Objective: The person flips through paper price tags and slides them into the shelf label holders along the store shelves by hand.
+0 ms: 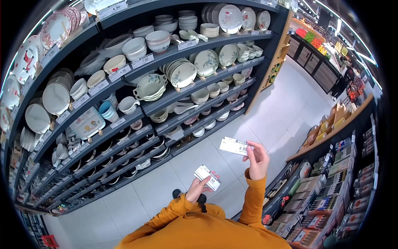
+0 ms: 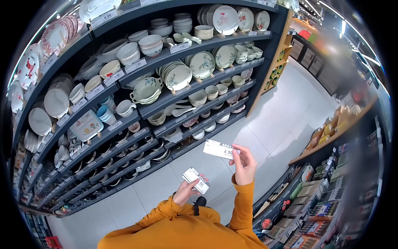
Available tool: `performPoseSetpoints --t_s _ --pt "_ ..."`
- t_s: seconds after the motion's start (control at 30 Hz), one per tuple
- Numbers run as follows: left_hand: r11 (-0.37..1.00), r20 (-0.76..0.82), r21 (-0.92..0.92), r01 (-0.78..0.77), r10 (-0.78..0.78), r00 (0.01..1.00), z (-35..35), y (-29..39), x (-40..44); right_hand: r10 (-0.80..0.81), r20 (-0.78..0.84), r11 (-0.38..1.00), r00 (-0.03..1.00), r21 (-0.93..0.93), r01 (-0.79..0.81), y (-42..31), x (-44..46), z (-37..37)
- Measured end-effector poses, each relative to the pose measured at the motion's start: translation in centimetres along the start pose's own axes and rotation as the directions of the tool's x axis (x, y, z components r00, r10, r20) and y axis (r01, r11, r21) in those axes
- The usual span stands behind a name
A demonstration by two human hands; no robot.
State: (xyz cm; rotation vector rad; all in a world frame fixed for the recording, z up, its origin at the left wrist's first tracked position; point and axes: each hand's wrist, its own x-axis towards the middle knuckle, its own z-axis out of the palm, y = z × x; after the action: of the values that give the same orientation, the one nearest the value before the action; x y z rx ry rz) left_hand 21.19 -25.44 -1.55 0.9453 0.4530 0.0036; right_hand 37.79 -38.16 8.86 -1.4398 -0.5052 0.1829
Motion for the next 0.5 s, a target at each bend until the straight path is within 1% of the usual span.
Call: performPoseSetpoints --t_s 0.13,0.27,0.4,0.5 --pt "0.999 0.009 -0.018 0.051 -0.051 0.999 1.3 0.0 2.2 0.028 0.021 0.999 0.999 0.025 -0.029 1.3 0.9 -1.7" --pt "0.992 0.035 -0.036 0.121 -0.12 0.992 2.1 -0.6 5.8 0.093 0.115 0.995 0.989 -0.039 -0.089 2.6 2.5 -2.9" --pt "0.985 0.112 -0.119 0.129 -0.116 0.987 3.0 -0.3 10.6 0.031 0.171 0.99 0.985 -0.14 -0.007 3.8 6.4 -4.0" --pt "0.983 0.144 -0.165 0.084 -0.06 0.988 3.2 1.2 14.6 -0.041 0.21 0.992 0.977 -0.111 0.065 5.6 11.1 -4.3"
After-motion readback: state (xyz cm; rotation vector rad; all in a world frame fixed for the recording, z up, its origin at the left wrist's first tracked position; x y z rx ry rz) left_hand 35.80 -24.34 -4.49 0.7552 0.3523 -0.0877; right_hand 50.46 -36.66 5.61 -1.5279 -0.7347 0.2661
